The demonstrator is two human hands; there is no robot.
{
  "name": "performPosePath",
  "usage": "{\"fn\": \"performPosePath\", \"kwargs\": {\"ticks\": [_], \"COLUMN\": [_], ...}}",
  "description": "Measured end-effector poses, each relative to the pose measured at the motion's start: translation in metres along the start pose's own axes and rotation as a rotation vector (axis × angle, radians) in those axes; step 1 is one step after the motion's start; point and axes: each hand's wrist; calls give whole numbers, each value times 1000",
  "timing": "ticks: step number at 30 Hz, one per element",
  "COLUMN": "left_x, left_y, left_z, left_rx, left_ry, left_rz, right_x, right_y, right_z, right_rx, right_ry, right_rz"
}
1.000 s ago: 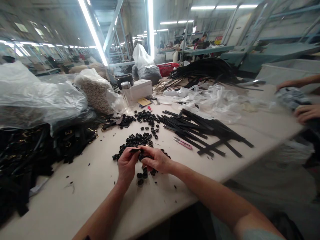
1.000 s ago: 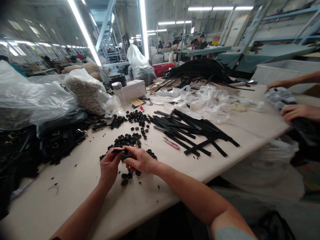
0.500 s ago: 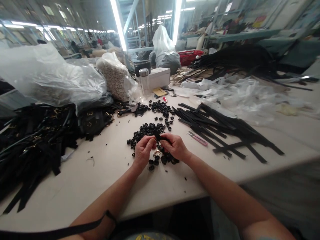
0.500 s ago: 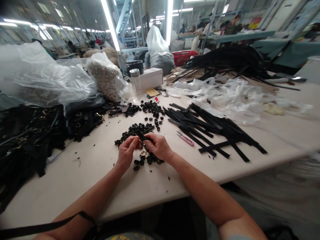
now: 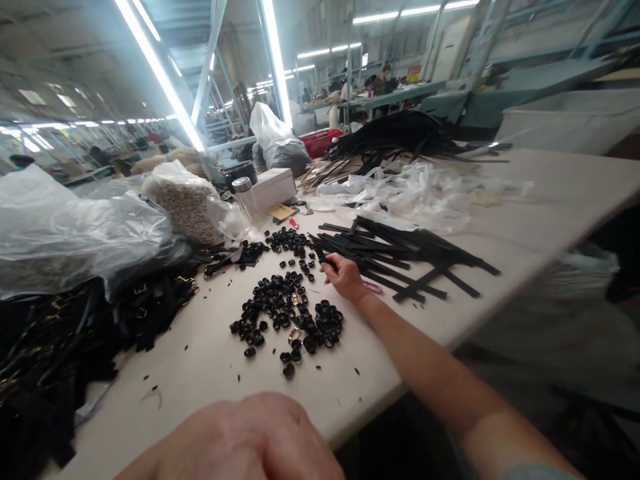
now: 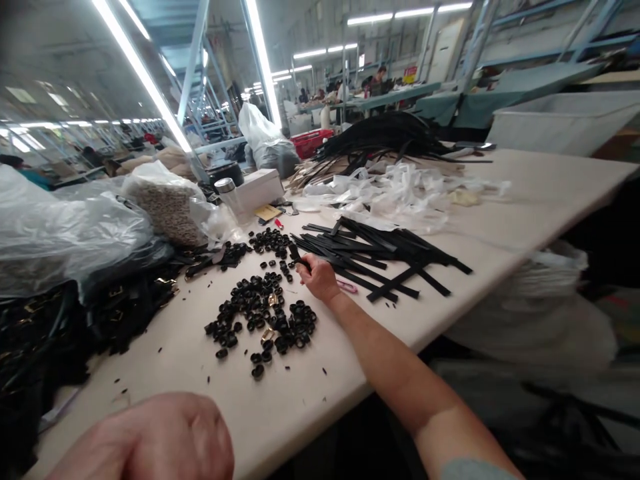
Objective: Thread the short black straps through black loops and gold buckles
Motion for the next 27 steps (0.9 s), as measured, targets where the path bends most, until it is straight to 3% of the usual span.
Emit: {"fn": "performPosePath", "kwargs": {"ticks": [2, 4, 7, 9, 10, 12, 14, 19, 27], "left_x": [-18, -50, -115, -157, -175, -203, -219, -227, -236], "left_y": [-17, -45, -94, -122, -133, -147, -152, -151, -146], "left_z": [13, 37, 75, 91, 95, 98, 98, 108, 136], "left_rx": [4, 109, 533, 668, 664, 543, 442, 405, 313], "left_ry": [7, -55, -294, -468, -559, -677, -723, -760, -679], "left_rz": [64, 182, 457, 683, 846, 1115, 1244, 1335, 1389], "right_x": [3, 4, 4, 3, 2, 2, 2, 6, 8], "right_y": [0, 0, 1, 2, 2, 2, 2, 4, 5], "right_z": [1, 2, 3, 2, 2, 2, 2, 3, 2], "right_rx": [9, 23, 19, 6, 2, -1, 4, 6, 4], "right_ry": [0, 2, 10, 14, 16, 27, 41, 51, 40], "right_rz": [-27, -67, -112, -118, -113, -93, -72, -28, -20]}}
Point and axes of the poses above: each hand's wrist, its own z-axis towards the middle knuckle, its own y-axis out of the palm, x = y × z, and after that the axes turned 14 degrees about z, right-handed
